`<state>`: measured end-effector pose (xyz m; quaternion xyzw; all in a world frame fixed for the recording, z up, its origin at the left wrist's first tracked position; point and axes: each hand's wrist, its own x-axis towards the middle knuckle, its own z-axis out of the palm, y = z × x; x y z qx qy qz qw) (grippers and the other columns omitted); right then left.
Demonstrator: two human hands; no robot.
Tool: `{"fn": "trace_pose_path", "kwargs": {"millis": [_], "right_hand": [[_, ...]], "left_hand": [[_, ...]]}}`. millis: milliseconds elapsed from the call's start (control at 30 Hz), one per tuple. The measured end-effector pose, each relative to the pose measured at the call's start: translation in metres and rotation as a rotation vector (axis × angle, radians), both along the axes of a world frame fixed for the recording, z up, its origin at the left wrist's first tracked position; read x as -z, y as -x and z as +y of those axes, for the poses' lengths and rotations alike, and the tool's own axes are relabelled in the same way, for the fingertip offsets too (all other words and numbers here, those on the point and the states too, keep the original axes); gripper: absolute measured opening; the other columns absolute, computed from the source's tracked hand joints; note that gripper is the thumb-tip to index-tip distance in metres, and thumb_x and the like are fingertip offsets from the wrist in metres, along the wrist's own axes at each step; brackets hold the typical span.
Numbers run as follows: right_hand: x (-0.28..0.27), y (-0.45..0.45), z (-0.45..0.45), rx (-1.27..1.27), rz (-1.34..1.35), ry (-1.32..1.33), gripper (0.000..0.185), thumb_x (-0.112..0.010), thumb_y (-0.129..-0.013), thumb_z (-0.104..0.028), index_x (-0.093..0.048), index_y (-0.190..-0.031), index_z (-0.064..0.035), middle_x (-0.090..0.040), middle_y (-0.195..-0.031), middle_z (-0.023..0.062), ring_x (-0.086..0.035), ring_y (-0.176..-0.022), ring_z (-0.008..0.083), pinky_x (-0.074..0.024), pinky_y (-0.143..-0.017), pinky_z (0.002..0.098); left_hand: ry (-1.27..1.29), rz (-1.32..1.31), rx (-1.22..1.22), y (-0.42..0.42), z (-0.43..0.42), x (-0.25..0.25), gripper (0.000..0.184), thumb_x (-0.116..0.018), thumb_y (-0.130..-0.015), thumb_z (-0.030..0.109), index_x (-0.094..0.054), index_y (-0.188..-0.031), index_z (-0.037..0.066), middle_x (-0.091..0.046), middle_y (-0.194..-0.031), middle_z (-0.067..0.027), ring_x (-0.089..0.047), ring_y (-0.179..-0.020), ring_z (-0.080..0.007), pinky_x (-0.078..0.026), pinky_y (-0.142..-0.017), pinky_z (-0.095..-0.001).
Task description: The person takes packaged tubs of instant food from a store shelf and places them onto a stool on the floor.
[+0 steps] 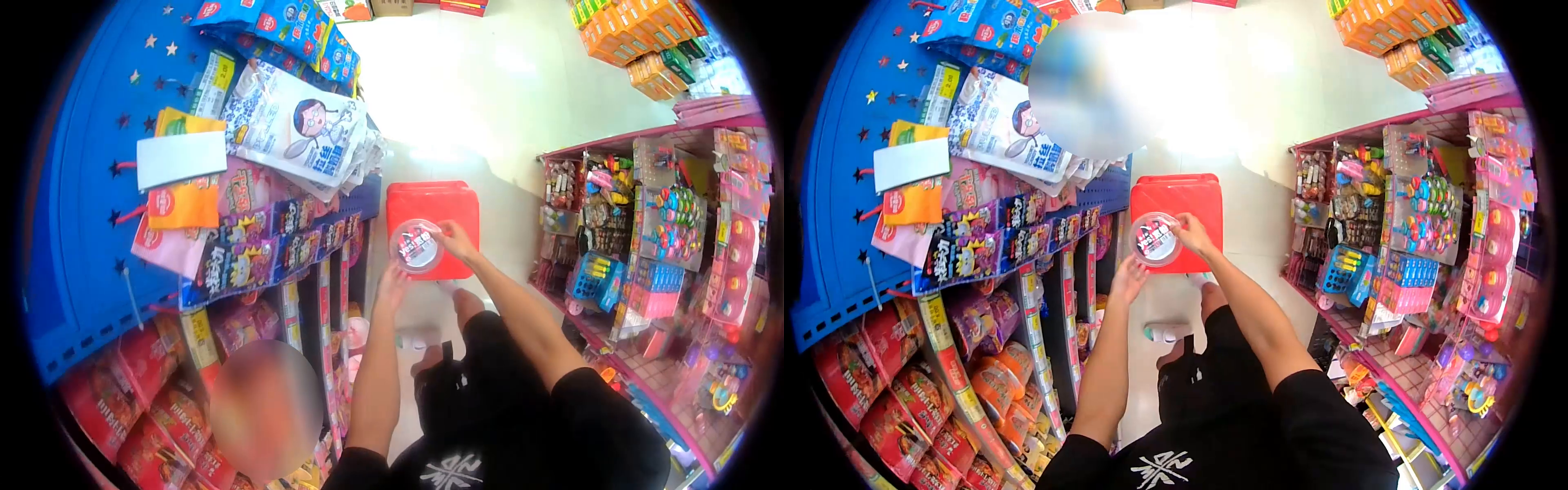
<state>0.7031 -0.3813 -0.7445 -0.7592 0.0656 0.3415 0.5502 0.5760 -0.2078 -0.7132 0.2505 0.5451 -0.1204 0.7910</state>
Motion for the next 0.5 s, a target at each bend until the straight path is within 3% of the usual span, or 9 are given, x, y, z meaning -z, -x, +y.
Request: {"fn": "trace_pose_path", "kwargs": {"millis": [133,233,333,500], "right_hand": [[0.008,-0.026,0.007,0.022,-0.005,-0.004,0.039,-0.064,-0.081,-0.023,-0.055,-0.112,-0.0005,-0.061,-0.105,0.0144,-0.057,-0.098,0.0223,-0.0452,-0.085,0.0341],[0.013,-0.030,0.002,-0.025,-0.070,-0.033,0.042,-0.066,-0.079,-0.026,-0.056,-0.110,0.0007,-0.060,-0.105,0.0173,-0.057,-0.099,0.0260,-0.0449,-0.086,0.0357],[0.015,-0.020,-0.009,-0.164,-0.166,0.235,0.044,-0.067,-0.077,-0.029,-0.057,-0.107,0.0018,-0.060,-0.103,0.0209,-0.057,-0.097,0.0312,-0.0455,-0.085,0.0387],[0.022,0.036,-0.034,-0.191,-0.181,0.341,0.044,-0.066,-0.076,-0.031,-0.057,-0.104,0.0014,-0.060,-0.098,0.0224,-0.058,-0.096,0.0337,-0.0465,-0.082,0.0407]], "left_hand": [[-0.042,-0.058,0.001,-0.021,0.003,0.016,0.053,-0.063,-0.085,0.030,-0.042,-0.128,0.008,-0.041,-0.127,-0.0087,-0.036,-0.122,-0.0232,-0.038,-0.097,-0.0412],[0.033,-0.089,0.066,-0.020,-0.002,0.013,0.063,-0.060,-0.086,0.033,-0.032,-0.137,0.008,-0.035,-0.137,-0.0108,-0.029,-0.131,-0.0259,-0.034,-0.101,-0.0446],[-0.048,-0.076,0.180,-0.012,-0.015,-0.011,0.067,-0.059,-0.087,0.035,-0.027,-0.139,0.008,-0.034,-0.139,-0.0127,-0.031,-0.130,-0.0284,-0.032,-0.103,-0.0455],[-0.051,-0.149,0.214,0.041,-0.011,-0.029,0.068,-0.059,-0.088,0.034,-0.024,-0.140,0.008,-0.034,-0.138,-0.0155,-0.037,-0.126,-0.0320,-0.033,-0.103,-0.0440]]}}
